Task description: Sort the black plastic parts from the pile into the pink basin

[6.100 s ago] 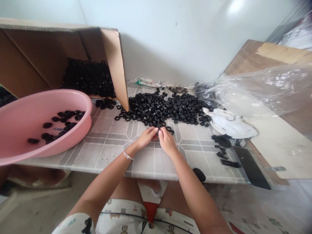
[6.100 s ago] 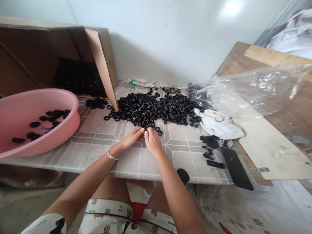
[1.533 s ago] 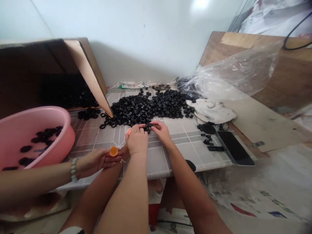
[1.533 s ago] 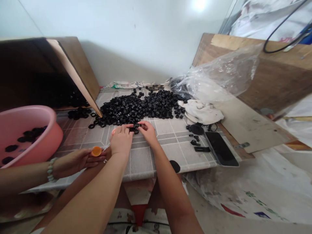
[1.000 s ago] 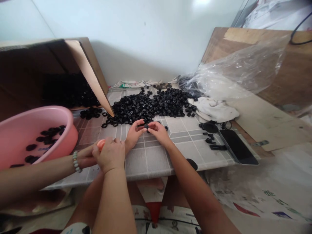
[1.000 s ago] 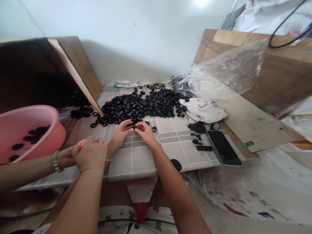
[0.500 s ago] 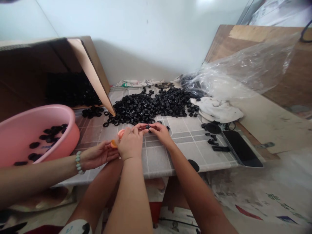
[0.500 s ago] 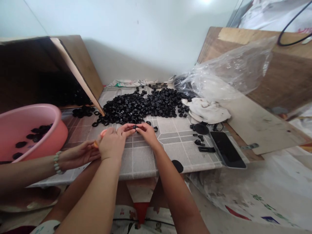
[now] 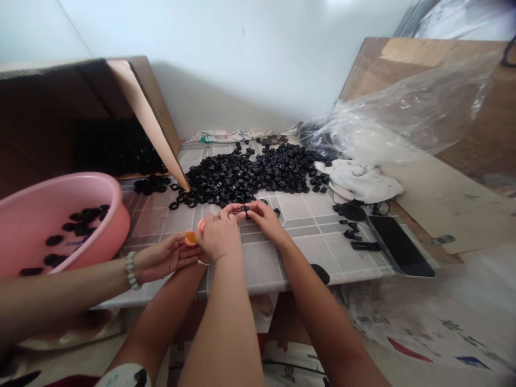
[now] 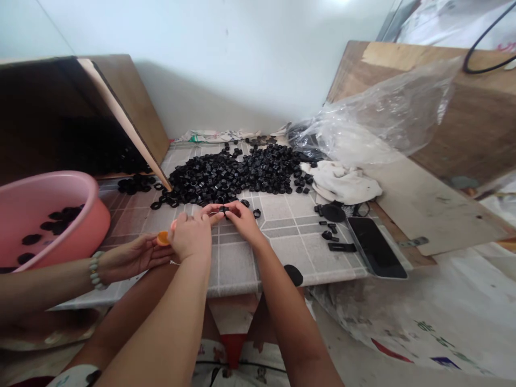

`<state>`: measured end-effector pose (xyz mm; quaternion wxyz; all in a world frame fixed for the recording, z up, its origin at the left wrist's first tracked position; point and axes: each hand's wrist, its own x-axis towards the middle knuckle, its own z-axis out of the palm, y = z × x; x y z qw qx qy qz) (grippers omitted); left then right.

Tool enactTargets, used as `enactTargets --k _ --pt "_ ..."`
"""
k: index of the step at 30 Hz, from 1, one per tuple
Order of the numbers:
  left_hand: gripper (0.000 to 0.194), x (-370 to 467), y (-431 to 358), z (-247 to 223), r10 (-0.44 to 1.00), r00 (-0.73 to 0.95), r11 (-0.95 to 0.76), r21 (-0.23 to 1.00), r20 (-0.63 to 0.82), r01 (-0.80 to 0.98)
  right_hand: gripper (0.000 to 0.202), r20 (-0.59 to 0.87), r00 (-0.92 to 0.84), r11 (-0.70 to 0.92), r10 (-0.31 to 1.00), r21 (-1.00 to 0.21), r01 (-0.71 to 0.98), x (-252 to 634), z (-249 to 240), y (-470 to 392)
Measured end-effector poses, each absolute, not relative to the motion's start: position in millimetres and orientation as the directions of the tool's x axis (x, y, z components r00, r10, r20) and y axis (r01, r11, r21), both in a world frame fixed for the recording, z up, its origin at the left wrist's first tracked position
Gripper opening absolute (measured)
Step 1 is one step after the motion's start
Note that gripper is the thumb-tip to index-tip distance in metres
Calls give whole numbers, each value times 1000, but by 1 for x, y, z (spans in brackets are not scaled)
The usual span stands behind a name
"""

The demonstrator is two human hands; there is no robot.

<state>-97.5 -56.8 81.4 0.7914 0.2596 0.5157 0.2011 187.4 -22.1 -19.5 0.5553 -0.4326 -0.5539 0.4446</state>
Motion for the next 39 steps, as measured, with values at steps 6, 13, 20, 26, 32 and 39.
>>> enactTargets --k 6,13,20,26,32,39 --pt "27 -104 -52 76 571 399 799 598 -717 -68 19 239 -5 239 971 -970 -35 189 -16 -22" --pt "20 -99 -55 79 597 400 778 624 -695 -78 24 187 19 186 982 -982 44 188 -15 -23" --pt "24 -99 -54 80 584 351 794 604 -732 -61 49 238 147 178 960 -925 336 185 -11 -28" --pt "20 -102 -51 74 587 403 787 612 -702 -81 50 151 192 139 970 -987 75 185 -16 -23" --pt "25 -103 -49 75 579 378 801 590 -723 -100 56 57 129 59 990 -998 -5 187 -22 -15" --pt "16 -102 -49 72 630 371 773 600 -682 -208 51 21 157 38 987 -994 -103 188 -22 -16"
